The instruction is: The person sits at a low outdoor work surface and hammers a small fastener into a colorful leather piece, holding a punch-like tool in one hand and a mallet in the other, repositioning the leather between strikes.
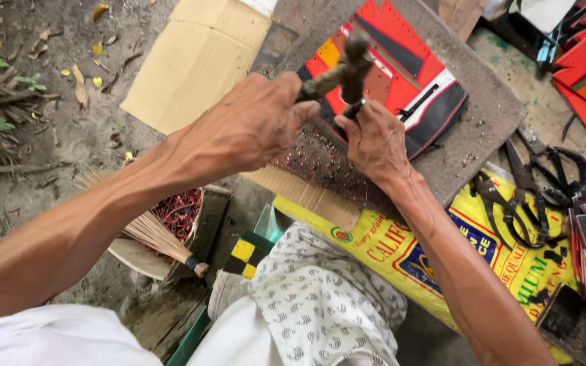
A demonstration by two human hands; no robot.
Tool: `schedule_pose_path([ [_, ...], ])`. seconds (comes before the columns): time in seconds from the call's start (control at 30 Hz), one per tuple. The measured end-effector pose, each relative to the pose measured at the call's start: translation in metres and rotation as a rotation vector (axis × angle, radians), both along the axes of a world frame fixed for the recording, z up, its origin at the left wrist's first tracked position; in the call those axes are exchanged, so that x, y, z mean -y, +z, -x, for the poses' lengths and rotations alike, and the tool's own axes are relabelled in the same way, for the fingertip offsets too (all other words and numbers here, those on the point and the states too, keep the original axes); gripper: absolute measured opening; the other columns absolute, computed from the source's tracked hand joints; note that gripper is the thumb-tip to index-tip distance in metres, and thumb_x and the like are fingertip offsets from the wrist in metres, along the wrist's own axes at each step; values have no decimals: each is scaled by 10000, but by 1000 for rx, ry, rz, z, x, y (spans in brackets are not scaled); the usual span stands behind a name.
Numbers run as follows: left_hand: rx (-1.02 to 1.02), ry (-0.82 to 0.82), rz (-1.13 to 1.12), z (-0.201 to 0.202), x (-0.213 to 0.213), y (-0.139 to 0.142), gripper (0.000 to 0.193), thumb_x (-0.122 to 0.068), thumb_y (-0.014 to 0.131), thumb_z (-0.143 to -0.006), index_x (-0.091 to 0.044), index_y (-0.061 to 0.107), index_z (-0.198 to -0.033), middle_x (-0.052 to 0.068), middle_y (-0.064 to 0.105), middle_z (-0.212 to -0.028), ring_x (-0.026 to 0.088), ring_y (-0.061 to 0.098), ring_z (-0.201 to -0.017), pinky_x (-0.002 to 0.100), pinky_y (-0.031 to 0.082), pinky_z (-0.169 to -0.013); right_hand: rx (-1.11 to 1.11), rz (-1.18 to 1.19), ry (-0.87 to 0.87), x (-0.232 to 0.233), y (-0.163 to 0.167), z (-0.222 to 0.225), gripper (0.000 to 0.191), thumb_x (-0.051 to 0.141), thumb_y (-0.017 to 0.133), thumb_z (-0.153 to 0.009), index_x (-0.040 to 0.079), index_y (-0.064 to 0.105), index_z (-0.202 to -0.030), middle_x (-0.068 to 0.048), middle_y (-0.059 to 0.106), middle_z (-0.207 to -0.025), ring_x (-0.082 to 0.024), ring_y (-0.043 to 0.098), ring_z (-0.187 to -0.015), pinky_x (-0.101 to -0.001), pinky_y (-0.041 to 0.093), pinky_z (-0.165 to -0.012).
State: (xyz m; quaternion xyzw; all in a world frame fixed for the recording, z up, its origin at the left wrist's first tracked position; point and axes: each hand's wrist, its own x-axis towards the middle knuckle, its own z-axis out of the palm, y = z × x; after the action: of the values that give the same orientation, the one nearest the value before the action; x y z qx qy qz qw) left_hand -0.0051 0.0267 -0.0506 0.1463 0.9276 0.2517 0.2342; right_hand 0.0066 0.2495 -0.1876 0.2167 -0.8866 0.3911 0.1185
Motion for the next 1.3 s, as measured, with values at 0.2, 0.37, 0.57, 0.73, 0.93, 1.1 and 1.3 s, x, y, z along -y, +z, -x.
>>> schedule_pose_path([
  [0.2,-51,-82,60,-6,6,-39,400,-352,517,-1070,27,531,-943,268,627,-667,485,624,-613,581,478,-598,-5,68,-45,1,-8,-9,136,103,677,-1024,-12,619,-979,-182,650,-870,-381,674,-784,-449,514,-679],
  [0.37,-49,-93,106,-24,5,-65,298,-282,505,-1054,4,451,-994,278,653,-720,508,653,-692,622,478,-635,336,370,-216,-3,-16,-3,284,235,652,-1058,-15,596,-937,-99,691,-776,-219,732,-718,-352,601,-650],
  [0.57,-96,-72,84,-32,-1,-73,237,-208,518,-1029,15,451,-986,287,669,-753,520,660,-729,618,491,-638,501,754,-37,-27,-11,-10,249,216,598,-1092,-29,573,-1055,-60,670,-934,-160,755,-873,-321,685,-769],
  [0.73,-115,-85,80,-32,-1,-68,252,-215,520,-1039,21,451,-983,294,663,-744,516,665,-718,615,493,-626,412,384,-22,-25,0,-23,188,130,598,-1104,-54,628,-1081,-100,723,-955,-160,753,-903,-305,658,-805],
  [0.93,-70,-94,69,-31,0,-65,283,-237,513,-1048,31,442,-994,303,654,-727,524,661,-719,614,491,-626,491,392,15,-26,4,-19,133,64,560,-1102,-58,612,-1085,-95,734,-983,-131,743,-936,-280,650,-838],
  [1.1,-71,-78,72,-29,0,-66,303,-257,525,-1044,28,439,-991,300,653,-731,529,656,-716,619,486,-629,469,320,33,-27,4,-18,102,17,561,-1090,-67,614,-1067,-92,730,-947,-119,733,-904,-272,631,-815],
  [1.3,-65,-89,66,-30,0,-65,291,-246,526,-1045,26,436,-991,301,658,-739,525,661,-707,617,491,-623,436,265,34,-26,6,-18,103,32,573,-1089,-56,621,-1064,-87,731,-910,-123,744,-880,-274,628,-794],
])
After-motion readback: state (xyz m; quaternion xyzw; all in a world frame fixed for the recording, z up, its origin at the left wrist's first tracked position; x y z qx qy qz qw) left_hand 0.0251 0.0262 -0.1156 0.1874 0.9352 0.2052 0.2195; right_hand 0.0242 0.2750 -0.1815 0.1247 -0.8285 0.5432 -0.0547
